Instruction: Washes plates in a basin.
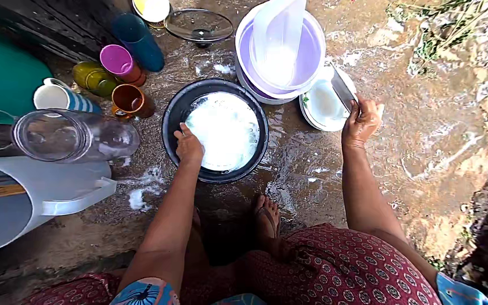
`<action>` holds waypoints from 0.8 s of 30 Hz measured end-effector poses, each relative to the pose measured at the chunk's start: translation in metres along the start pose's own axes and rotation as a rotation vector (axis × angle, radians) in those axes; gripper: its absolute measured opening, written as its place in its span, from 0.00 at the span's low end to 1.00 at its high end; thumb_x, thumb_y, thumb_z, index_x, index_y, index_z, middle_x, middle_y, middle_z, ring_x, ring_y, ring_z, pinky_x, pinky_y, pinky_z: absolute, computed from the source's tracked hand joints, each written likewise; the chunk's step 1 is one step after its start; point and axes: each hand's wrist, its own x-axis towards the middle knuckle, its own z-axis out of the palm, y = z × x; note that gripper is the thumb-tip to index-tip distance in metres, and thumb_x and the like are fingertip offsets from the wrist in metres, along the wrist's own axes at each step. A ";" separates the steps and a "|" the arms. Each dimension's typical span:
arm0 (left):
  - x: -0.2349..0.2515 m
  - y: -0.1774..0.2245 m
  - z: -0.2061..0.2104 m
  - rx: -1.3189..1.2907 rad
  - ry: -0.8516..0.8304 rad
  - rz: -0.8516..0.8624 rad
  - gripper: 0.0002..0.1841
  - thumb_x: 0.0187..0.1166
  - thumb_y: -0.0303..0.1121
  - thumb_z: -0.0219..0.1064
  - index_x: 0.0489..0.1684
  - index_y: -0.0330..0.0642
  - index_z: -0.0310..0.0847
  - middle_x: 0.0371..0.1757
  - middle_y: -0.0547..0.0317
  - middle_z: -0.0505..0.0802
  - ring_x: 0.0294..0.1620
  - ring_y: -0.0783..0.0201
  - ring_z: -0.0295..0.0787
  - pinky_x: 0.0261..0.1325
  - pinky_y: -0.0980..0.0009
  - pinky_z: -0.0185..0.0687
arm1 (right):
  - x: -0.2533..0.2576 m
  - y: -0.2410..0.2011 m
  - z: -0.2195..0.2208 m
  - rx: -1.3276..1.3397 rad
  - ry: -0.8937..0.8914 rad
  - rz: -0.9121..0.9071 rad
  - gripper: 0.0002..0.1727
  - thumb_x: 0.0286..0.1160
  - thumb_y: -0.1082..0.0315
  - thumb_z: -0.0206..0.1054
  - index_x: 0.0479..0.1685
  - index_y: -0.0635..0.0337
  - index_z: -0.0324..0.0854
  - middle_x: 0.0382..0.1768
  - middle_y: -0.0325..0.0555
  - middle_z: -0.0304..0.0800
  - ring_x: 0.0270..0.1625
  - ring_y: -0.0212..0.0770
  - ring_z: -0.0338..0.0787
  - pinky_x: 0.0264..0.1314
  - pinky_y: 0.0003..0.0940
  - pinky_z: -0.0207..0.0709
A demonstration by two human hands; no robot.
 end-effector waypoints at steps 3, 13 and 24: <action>-0.008 0.000 -0.023 -0.003 -0.012 -0.013 0.43 0.74 0.35 0.76 0.86 0.23 0.55 0.79 0.19 0.73 0.73 0.24 0.78 0.70 0.29 0.73 | -0.021 0.008 0.018 0.008 -0.127 0.010 0.16 0.88 0.66 0.58 0.58 0.58 0.92 0.51 0.60 0.94 0.60 0.65 0.87 0.70 0.57 0.71; -0.039 0.001 -0.118 -0.348 0.218 0.339 0.20 0.89 0.34 0.60 0.74 0.33 0.70 0.64 0.28 0.87 0.69 0.33 0.83 0.71 0.33 0.72 | -0.031 0.000 0.047 0.009 -0.787 0.208 0.30 0.87 0.65 0.62 0.89 0.50 0.67 0.82 0.59 0.74 0.84 0.65 0.71 0.82 0.76 0.52; -0.004 -0.023 -0.068 -0.675 0.491 0.558 0.18 0.89 0.33 0.59 0.67 0.27 0.80 0.60 0.36 0.91 0.62 0.57 0.89 0.71 0.62 0.77 | -0.031 -0.034 0.040 0.210 -0.281 0.070 0.30 0.89 0.61 0.56 0.83 0.74 0.66 0.80 0.74 0.71 0.84 0.68 0.69 0.87 0.59 0.57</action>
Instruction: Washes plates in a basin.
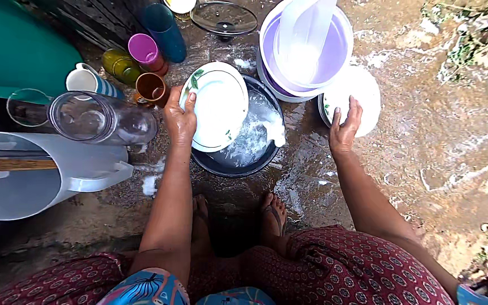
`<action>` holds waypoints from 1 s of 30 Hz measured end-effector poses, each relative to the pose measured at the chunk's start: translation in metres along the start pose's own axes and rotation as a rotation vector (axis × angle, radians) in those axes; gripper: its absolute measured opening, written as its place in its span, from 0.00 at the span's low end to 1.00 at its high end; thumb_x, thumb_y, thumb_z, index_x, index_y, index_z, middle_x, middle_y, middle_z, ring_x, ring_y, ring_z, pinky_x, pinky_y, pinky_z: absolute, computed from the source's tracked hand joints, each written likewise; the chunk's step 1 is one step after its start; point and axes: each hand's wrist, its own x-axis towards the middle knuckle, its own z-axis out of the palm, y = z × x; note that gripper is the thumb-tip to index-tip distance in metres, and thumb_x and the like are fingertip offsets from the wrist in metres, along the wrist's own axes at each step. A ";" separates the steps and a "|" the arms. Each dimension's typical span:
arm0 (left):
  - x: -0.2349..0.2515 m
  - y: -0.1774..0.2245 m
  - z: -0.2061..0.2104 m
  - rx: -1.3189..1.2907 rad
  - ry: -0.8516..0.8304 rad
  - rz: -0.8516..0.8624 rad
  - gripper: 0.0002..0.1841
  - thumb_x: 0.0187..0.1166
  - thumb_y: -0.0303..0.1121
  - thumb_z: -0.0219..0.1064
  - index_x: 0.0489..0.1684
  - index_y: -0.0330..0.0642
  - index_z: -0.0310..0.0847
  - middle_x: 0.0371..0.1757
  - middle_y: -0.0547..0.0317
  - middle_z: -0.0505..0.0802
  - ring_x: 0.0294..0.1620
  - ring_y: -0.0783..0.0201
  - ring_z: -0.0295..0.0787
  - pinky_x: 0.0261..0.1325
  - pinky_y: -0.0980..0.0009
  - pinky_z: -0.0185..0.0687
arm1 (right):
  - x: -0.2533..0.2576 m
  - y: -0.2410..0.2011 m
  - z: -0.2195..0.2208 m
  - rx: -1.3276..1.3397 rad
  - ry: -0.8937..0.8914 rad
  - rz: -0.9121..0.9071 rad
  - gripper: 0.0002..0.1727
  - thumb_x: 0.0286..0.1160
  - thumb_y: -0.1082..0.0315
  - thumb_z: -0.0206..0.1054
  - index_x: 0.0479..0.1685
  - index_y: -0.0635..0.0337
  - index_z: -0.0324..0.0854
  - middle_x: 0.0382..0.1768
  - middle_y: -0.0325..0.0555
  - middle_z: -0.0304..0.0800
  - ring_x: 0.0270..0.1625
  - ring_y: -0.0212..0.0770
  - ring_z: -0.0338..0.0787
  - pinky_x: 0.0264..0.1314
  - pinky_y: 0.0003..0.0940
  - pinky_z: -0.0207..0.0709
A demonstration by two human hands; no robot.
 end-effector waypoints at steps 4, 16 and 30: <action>-0.026 -0.035 0.040 -0.186 -0.033 -0.275 0.18 0.89 0.31 0.59 0.69 0.25 0.77 0.60 0.35 0.89 0.61 0.57 0.88 0.71 0.61 0.78 | -0.012 -0.047 0.007 0.044 0.112 -0.416 0.22 0.90 0.62 0.52 0.69 0.68 0.82 0.68 0.73 0.81 0.76 0.73 0.75 0.81 0.65 0.58; -0.035 -0.037 0.042 -0.485 -0.168 -0.664 0.19 0.92 0.37 0.57 0.74 0.35 0.75 0.65 0.41 0.87 0.61 0.58 0.86 0.68 0.56 0.80 | -0.046 -0.109 0.043 -0.295 -0.566 -0.541 0.50 0.82 0.38 0.56 0.92 0.69 0.51 0.94 0.59 0.46 0.96 0.63 0.43 0.83 0.85 0.29; -0.028 0.007 0.031 -0.468 -0.187 -0.632 0.33 0.96 0.52 0.35 0.75 0.32 0.75 0.69 0.40 0.85 0.71 0.55 0.81 0.75 0.53 0.74 | -0.058 -0.199 0.106 0.154 -0.723 -0.818 0.43 0.87 0.43 0.48 0.92 0.67 0.53 0.95 0.55 0.47 0.97 0.57 0.41 0.88 0.77 0.32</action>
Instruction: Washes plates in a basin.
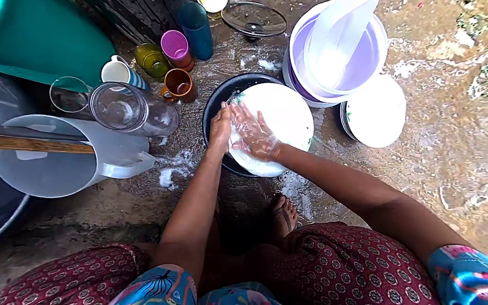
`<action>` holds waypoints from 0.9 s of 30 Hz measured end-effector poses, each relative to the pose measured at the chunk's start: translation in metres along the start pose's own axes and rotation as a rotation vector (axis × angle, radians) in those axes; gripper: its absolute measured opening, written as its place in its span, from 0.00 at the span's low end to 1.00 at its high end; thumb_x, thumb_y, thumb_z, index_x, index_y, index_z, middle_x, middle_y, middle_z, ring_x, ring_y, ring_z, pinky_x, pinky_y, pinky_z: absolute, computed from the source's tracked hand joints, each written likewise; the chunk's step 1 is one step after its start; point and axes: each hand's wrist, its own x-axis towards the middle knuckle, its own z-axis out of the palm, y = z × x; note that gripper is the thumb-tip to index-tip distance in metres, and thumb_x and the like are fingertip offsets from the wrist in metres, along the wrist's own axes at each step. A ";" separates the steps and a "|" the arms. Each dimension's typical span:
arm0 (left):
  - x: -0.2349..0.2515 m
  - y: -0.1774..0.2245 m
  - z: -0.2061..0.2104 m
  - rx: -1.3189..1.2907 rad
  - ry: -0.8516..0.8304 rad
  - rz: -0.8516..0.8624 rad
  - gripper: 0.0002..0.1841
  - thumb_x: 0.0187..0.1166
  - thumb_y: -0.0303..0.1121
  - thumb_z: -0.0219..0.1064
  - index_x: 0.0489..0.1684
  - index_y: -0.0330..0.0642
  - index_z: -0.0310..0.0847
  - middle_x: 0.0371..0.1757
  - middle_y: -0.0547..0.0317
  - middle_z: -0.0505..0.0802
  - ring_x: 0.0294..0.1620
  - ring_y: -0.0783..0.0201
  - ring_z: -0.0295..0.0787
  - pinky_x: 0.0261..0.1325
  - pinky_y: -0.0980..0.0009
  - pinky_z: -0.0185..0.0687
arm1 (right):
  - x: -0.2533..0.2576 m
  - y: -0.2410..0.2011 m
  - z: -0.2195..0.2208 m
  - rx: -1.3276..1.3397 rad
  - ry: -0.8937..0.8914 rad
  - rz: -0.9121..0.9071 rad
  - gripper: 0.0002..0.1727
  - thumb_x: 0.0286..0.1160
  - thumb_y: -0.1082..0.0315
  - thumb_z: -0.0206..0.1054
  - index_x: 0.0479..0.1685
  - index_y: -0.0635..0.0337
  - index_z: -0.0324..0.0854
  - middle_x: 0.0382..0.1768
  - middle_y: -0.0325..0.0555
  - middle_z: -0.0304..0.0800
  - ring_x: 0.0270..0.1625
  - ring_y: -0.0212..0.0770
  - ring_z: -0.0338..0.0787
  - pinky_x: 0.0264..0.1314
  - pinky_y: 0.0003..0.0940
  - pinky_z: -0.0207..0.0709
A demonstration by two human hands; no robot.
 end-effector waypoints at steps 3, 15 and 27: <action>0.010 0.001 -0.012 0.028 0.006 -0.039 0.33 0.96 0.52 0.36 0.77 0.32 0.73 0.73 0.37 0.83 0.73 0.52 0.80 0.77 0.50 0.73 | -0.043 -0.002 -0.005 0.091 -0.290 -0.134 0.40 0.89 0.41 0.46 0.93 0.58 0.57 0.95 0.53 0.48 0.97 0.56 0.43 0.90 0.75 0.31; 0.035 -0.021 0.021 0.372 -0.477 0.004 0.28 0.95 0.45 0.48 0.69 0.24 0.79 0.69 0.31 0.86 0.73 0.45 0.82 0.80 0.48 0.70 | -0.097 -0.012 -0.157 -0.196 0.032 -0.429 0.14 0.79 0.75 0.60 0.45 0.56 0.94 0.39 0.48 0.97 0.44 0.46 0.96 0.50 0.37 0.86; 0.030 -0.073 0.040 -0.217 0.281 -0.203 0.28 0.96 0.43 0.44 0.68 0.25 0.80 0.69 0.34 0.86 0.74 0.46 0.79 0.78 0.49 0.69 | -0.070 0.009 -0.151 0.337 0.570 0.697 0.20 0.94 0.62 0.50 0.44 0.66 0.83 0.28 0.32 0.80 0.31 0.15 0.78 0.42 0.17 0.73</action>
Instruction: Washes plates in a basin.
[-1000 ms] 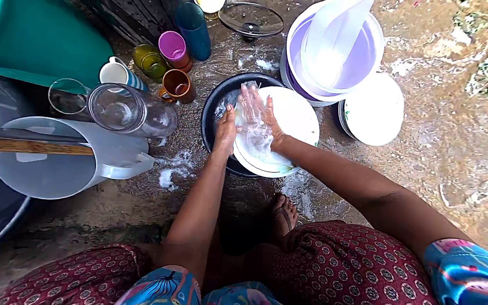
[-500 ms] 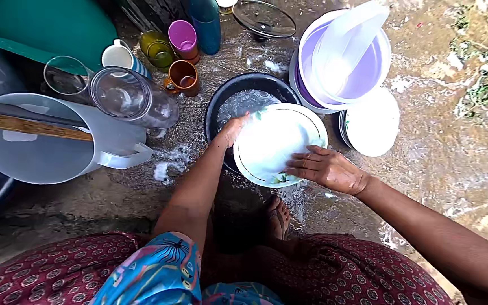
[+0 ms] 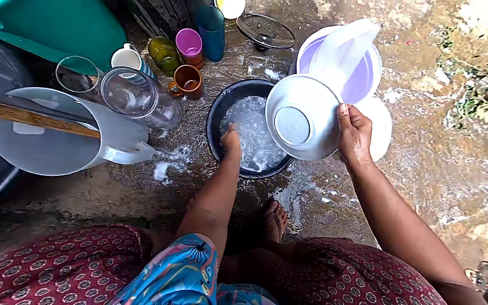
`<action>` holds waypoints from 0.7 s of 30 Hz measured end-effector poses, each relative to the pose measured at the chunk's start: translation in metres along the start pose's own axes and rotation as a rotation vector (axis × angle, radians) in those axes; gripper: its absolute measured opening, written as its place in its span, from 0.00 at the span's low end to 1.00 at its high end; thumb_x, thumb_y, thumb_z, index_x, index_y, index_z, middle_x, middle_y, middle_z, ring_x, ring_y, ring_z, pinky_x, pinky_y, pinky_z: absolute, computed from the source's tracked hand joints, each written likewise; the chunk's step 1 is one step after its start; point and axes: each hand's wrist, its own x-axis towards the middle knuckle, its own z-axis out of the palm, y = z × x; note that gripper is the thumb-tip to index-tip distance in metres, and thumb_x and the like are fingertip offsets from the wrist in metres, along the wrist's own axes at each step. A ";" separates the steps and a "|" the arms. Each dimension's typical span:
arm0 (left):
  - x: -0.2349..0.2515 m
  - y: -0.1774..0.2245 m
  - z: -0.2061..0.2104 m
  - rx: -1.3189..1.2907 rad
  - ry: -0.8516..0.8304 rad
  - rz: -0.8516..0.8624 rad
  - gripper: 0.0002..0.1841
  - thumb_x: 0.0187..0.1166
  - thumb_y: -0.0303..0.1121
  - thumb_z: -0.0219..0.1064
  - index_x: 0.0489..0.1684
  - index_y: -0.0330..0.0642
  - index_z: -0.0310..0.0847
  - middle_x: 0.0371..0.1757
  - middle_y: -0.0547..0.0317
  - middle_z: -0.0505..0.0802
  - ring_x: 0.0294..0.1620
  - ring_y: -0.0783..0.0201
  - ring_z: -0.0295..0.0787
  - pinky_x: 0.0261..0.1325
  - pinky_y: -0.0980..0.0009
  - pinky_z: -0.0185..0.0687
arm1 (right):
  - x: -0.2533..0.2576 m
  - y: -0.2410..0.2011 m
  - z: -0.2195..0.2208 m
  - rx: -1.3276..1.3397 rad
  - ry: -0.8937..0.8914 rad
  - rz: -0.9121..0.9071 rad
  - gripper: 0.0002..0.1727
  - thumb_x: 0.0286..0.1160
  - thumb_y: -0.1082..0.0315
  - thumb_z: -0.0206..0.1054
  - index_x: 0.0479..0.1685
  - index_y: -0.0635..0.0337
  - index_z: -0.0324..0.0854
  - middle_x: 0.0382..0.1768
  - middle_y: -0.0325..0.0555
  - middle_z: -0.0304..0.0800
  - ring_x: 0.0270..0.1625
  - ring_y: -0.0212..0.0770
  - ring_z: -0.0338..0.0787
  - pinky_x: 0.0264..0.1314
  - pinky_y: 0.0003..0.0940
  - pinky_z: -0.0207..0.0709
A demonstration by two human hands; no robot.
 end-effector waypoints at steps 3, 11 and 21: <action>-0.019 0.008 0.003 -0.482 -0.575 -0.249 0.25 0.94 0.45 0.33 0.64 0.44 0.75 0.51 0.55 0.90 0.51 0.61 0.88 0.56 0.62 0.85 | 0.008 0.002 0.005 0.019 -0.062 0.077 0.18 0.94 0.63 0.51 0.49 0.68 0.82 0.32 0.37 0.81 0.34 0.19 0.78 0.45 0.21 0.73; -0.114 0.163 0.025 0.369 -0.918 0.398 0.21 0.96 0.33 0.46 0.60 0.27 0.84 0.46 0.51 0.93 0.42 0.71 0.88 0.50 0.72 0.82 | 0.013 -0.008 0.021 0.180 -0.312 -0.011 0.14 0.89 0.71 0.54 0.60 0.69 0.79 0.43 0.37 0.88 0.43 0.17 0.85 0.53 0.18 0.79; -0.057 0.179 -0.031 0.409 -0.352 0.356 0.21 0.95 0.40 0.45 0.46 0.35 0.83 0.20 0.64 0.89 0.18 0.73 0.85 0.28 0.75 0.83 | -0.011 0.003 0.009 0.455 -0.198 -0.273 0.11 0.86 0.75 0.54 0.58 0.67 0.79 0.46 0.29 0.91 0.50 0.18 0.89 0.62 0.22 0.83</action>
